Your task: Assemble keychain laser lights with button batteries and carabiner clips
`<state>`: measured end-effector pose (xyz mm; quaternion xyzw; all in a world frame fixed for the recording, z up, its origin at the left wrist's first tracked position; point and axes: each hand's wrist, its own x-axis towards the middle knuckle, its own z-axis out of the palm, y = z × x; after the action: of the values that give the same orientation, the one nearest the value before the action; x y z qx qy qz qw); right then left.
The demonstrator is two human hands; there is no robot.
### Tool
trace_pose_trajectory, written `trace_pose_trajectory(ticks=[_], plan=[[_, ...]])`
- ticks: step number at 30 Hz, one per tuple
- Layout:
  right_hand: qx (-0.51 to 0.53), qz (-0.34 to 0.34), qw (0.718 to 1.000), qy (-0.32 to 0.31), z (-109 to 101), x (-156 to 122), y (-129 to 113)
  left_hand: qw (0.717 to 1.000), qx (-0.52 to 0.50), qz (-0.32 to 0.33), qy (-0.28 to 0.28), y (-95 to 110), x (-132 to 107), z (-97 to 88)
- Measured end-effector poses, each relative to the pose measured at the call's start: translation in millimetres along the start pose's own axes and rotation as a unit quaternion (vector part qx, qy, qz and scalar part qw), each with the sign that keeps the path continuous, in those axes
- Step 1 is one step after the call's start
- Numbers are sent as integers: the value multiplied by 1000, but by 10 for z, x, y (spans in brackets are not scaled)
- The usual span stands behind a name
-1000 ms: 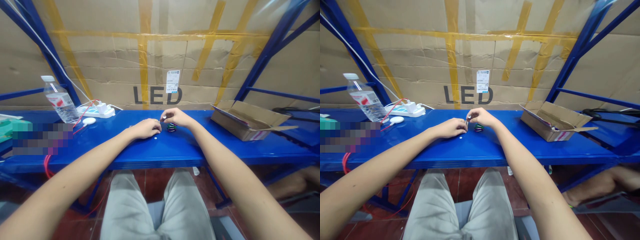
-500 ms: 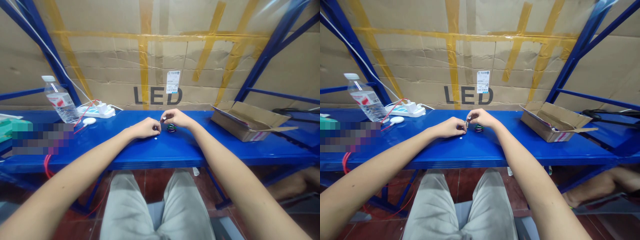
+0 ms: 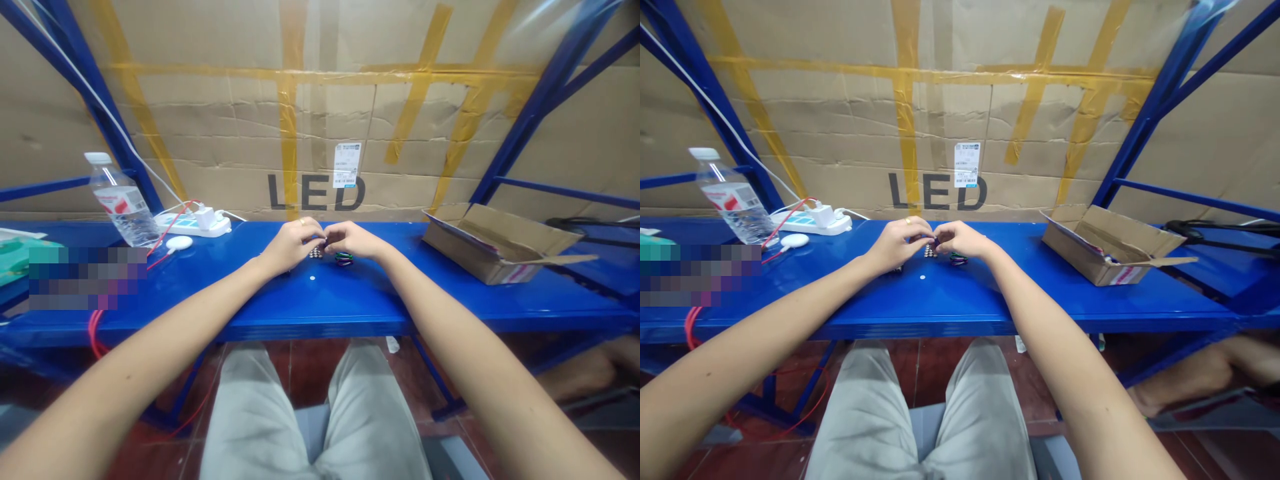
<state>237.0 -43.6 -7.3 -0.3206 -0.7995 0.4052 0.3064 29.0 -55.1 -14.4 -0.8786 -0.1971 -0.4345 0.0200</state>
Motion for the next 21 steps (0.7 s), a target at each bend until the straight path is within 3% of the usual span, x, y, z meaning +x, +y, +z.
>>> trace_pose_trajectory(ticks=[7, 11, 17, 21], plan=[[8, 4, 1000, 3, 3, -5, -10, 1000, 11, -19, -11, -29, -3, -7], [22, 5, 1000, 14, -11, -5, -25, 996, 48, -73, -3, -94, 6, -72], [12, -5, 1000, 13, -18, -17, -61, 966, 177, -155, -107, -376, -87, -96], [3, -11, 1000, 17, -16, -10, -47, 957, 195, -184, -112, -520, -160, -22]])
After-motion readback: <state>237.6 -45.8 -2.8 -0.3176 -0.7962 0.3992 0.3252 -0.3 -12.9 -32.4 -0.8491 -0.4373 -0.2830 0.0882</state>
